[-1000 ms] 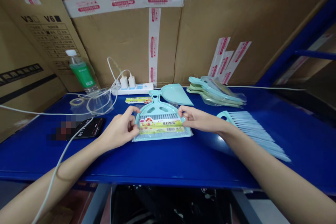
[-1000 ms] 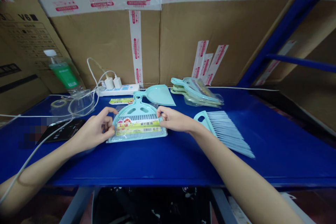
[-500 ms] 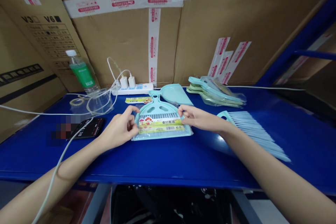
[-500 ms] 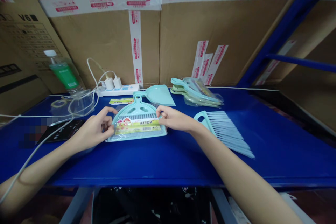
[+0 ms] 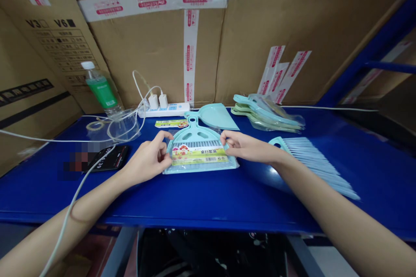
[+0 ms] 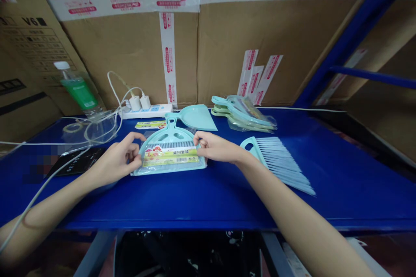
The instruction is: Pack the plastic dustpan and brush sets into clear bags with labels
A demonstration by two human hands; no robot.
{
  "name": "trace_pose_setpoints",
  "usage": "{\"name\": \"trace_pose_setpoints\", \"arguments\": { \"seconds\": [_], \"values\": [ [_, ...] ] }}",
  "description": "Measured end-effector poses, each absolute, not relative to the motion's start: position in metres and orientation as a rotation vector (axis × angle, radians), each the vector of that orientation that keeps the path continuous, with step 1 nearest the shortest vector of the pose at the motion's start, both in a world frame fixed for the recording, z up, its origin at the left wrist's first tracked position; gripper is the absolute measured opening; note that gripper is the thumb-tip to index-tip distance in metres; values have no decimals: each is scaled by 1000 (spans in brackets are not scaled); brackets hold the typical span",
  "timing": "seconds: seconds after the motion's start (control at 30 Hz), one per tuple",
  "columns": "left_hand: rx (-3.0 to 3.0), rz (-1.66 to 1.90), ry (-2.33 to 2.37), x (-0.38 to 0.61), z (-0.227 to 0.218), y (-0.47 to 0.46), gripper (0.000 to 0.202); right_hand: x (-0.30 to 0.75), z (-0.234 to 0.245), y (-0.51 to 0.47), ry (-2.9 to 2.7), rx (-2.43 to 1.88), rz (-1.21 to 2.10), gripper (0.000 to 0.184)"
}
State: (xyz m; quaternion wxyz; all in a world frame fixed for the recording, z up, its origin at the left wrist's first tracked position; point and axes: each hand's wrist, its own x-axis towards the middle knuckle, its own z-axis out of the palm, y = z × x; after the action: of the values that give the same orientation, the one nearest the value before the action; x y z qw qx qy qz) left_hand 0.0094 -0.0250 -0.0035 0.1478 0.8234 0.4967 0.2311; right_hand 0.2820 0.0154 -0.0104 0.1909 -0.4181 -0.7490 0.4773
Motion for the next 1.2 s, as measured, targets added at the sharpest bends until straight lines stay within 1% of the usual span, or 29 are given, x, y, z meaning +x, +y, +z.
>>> {"name": "trace_pose_setpoints", "arguments": {
  "seconds": [0.3, 0.63, 0.93, 1.2],
  "values": [
    [2385, 653, 1421, 9, -4, -24, 26, 282, -10, 15, -2114, -1165, 1376, 16],
    [2409, 636, 1384, 9, -6, -25, 22, 283, -16, 18, -2223, -1130, 1269, 19],
    [2403, 656, 1397, 7, -7, -22, 17, 281, -14, 16, -2062, -1187, 1428, 15],
    [2420, 649, 1391, 6, -9, -21, 18, 281, -10, 15, -2077, -1203, 1437, 16]
  ]
}}
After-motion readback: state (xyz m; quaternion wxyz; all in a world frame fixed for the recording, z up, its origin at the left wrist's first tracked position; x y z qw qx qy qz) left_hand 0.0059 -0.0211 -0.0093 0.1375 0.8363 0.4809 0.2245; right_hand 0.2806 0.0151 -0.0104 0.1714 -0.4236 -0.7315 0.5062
